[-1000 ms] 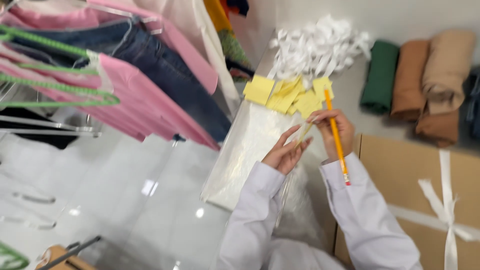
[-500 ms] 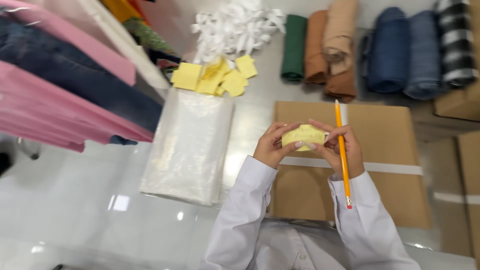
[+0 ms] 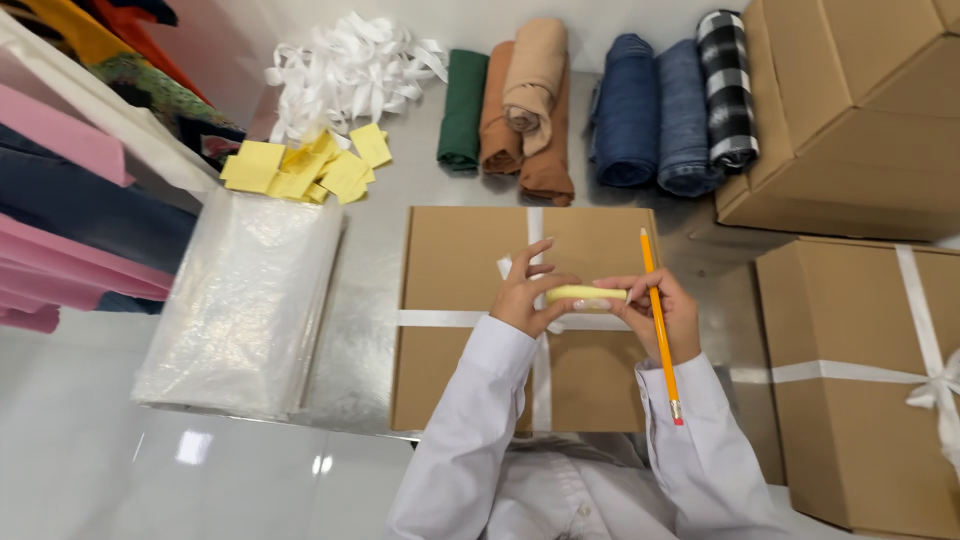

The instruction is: The person writes on a yellow sticky note with a pencil and places it on a cardboard box. They then pick up a folded black and white checkered garment and place it inside a clear plastic bag, smoothing the bag around the item.

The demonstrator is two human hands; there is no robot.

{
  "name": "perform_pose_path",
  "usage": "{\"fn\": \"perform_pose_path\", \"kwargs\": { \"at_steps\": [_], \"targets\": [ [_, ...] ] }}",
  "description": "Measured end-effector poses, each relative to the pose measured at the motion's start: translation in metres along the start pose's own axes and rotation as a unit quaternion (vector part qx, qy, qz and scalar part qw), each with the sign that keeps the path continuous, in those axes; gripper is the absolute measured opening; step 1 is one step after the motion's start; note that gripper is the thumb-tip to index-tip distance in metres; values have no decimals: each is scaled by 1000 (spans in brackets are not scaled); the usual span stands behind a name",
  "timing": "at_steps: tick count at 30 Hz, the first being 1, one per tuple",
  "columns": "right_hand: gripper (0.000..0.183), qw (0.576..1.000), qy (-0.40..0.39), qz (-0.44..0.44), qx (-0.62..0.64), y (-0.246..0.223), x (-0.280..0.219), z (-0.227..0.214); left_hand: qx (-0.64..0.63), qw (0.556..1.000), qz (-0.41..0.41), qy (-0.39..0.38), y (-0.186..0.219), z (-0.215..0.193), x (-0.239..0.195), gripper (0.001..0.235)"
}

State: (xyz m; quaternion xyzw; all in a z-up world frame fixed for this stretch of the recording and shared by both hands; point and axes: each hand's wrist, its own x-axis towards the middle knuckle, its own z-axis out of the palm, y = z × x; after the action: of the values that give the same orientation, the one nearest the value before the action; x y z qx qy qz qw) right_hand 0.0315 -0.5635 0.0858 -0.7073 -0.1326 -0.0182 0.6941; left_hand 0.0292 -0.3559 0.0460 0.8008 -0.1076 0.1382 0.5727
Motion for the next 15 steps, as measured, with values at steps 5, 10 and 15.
{"fn": "perform_pose_path", "kwargs": {
  "at_steps": [5, 10, 15],
  "targets": [
    [37, 1000, -5, 8, -21, 2, 6, -36, -67, 996, -42, -31, 14, 26, 9, 23],
    [36, 999, 4, 34, 30, 7, 6, -39, -118, 984, -124, -48, 21, 34, 7, 24],
    [36, 994, 52, 65, 69, 34, 13, -36, -120, 976, -181, -27, 18, 30, 4, 21]
  ]
}}
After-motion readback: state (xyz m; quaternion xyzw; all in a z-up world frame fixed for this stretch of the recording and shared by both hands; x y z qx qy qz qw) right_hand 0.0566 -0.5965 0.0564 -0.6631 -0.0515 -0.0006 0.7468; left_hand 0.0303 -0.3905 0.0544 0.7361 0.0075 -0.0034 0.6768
